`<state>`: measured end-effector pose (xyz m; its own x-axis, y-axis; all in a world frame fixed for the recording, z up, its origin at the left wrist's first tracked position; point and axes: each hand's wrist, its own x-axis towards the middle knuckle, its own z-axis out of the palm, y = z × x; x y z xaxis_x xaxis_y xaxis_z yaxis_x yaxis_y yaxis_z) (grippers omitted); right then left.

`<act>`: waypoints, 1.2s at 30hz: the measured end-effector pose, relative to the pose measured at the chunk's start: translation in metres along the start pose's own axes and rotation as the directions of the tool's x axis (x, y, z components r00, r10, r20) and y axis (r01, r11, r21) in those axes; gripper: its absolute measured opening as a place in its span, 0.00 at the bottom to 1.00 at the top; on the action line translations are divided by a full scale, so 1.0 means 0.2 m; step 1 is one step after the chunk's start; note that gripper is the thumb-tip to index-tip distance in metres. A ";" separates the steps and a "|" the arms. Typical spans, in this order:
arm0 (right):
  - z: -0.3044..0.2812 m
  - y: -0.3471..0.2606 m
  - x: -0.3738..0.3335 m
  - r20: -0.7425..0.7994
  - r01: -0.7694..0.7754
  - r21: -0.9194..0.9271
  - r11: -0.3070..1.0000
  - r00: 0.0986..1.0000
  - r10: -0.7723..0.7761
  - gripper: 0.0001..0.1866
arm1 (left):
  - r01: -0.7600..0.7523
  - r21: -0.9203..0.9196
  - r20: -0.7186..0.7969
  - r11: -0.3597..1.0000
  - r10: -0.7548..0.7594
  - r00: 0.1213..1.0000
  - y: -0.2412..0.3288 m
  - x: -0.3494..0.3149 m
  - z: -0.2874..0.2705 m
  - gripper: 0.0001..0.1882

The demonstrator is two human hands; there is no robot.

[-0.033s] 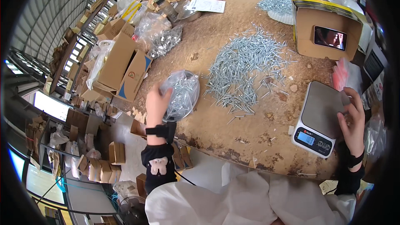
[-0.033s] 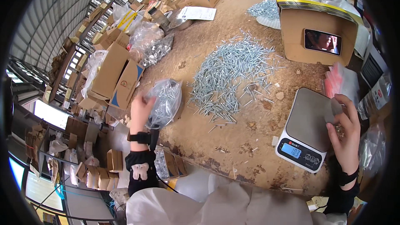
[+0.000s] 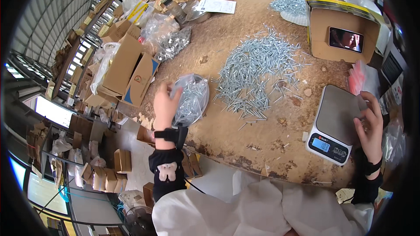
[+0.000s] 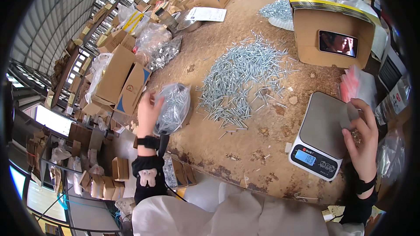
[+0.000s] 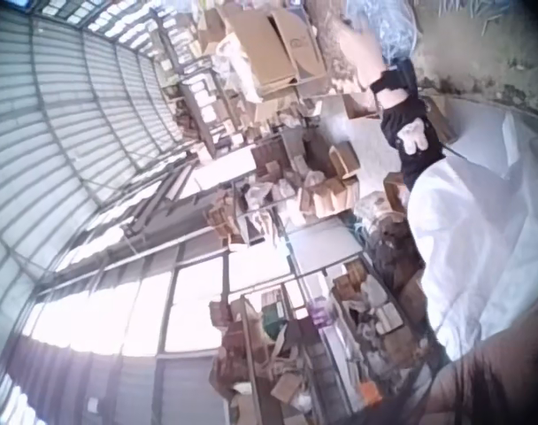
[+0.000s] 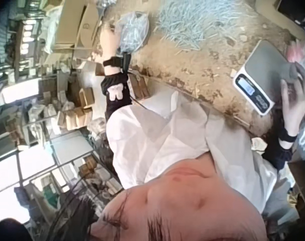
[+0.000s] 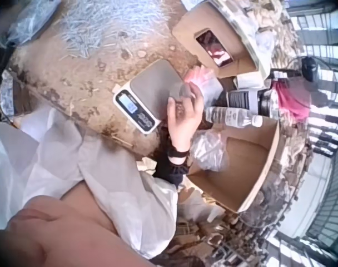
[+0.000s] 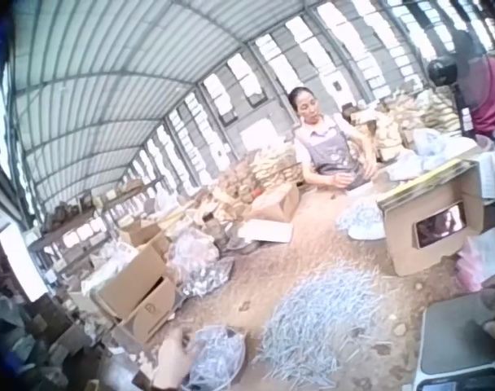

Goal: The person weighs small metal nails on a digital scale, placing them into clear plastic bags. They repeatedly pick up nails from a pile on the table, place them on the scale, and then transfer them into bags. The person also handles a smartphone propped up on a cardboard box, which displays a video.

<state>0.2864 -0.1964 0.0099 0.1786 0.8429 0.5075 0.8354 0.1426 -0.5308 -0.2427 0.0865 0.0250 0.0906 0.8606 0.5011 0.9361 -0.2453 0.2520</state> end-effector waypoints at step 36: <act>-0.13 0.09 0.01 -0.228 0.064 0.038 0.997 0.972 -0.054 0.09 | 0.065 -0.942 0.268 0.330 0.619 0.738 1.93 -0.23 0.28 0.21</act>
<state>0.3150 -0.2048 0.0186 0.2472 0.6934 0.6768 0.8249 0.2159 -0.5224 0.1328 -0.0239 0.0530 0.7373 0.6031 0.3044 -0.0049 -0.4457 0.8952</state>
